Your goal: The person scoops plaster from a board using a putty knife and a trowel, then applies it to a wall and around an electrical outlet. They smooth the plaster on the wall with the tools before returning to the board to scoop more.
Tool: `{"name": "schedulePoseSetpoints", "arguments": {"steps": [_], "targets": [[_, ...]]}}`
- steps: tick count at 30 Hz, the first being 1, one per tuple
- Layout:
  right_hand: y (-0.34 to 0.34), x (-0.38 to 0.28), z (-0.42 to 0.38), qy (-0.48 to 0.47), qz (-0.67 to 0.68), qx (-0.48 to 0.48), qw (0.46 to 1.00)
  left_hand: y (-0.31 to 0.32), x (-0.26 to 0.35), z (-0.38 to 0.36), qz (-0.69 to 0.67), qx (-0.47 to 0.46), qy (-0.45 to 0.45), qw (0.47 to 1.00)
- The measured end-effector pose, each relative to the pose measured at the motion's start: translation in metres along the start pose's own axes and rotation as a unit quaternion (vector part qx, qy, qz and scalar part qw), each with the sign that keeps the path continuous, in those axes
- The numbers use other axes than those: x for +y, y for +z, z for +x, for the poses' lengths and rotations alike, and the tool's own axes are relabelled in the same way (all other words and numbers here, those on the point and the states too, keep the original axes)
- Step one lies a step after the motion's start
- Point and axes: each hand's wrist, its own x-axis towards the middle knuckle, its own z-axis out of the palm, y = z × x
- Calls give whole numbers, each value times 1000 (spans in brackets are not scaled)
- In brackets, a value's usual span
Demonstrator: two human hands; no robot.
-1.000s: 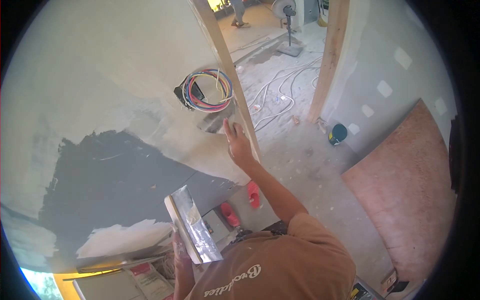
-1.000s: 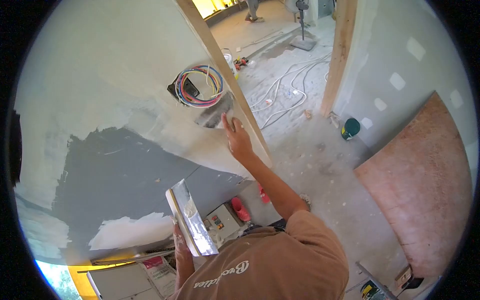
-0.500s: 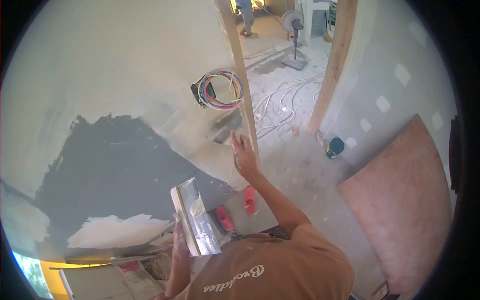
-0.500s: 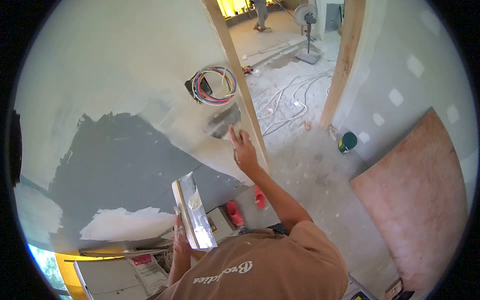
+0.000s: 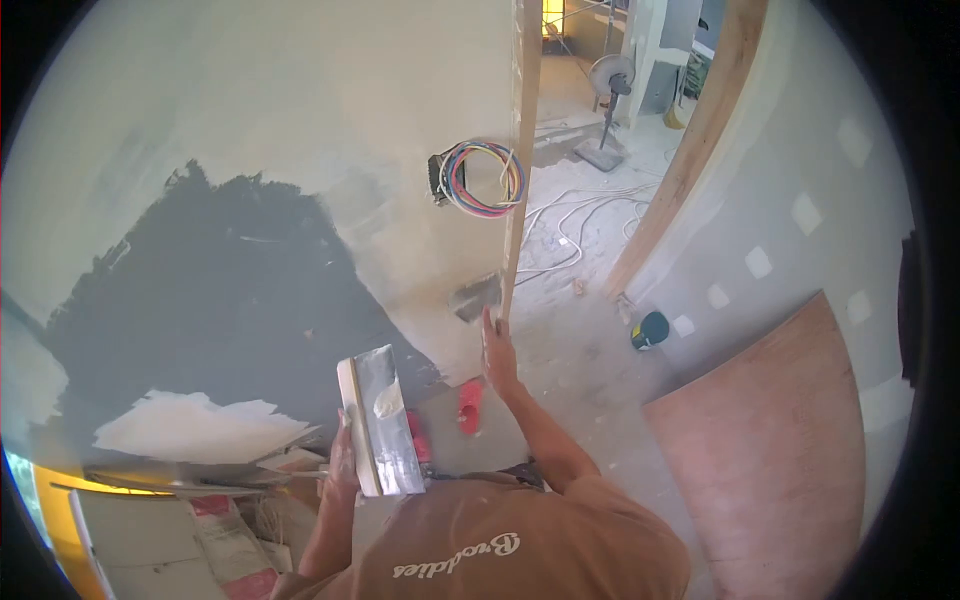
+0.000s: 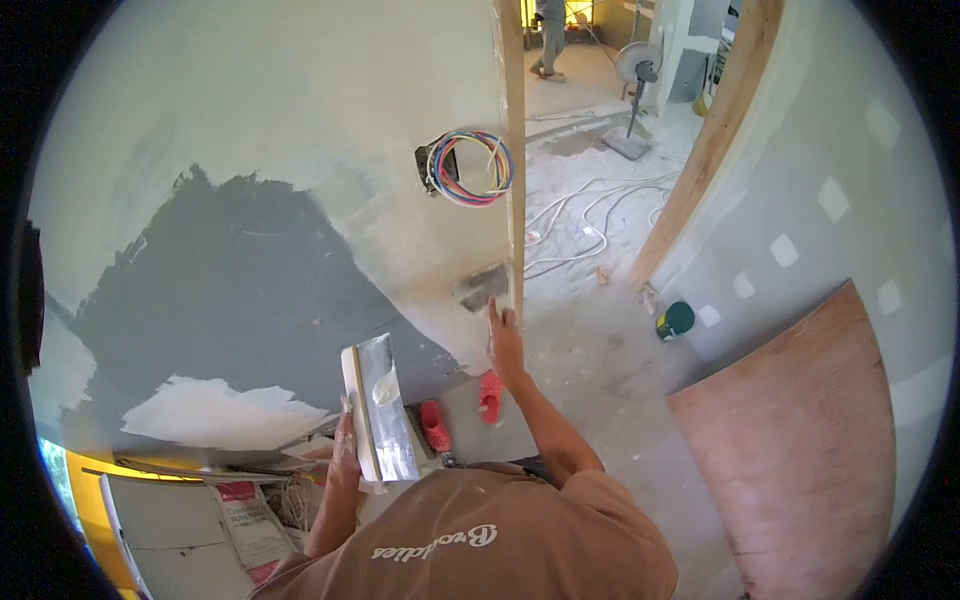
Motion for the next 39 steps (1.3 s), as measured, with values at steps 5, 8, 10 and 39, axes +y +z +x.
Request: {"name": "schedulePoseSetpoints", "arguments": {"steps": [5, 8, 10, 39], "targets": [[-69, -23, -51, -28, 198, -64, 978, -21, -44, 59, -84, -44, -42, 995], [-143, -73, -53, -65, 234, -227, 943, 14, -53, 76, -96, -63, -33, 993], [-166, -86, -54, -77, 270, -271, 921, 25, -62, 94, -114, -123, -70, 983], [-218, -97, -47, 351, 701, -338, 521, 59, -22, 71, 81, 78, 172, 979]]}}
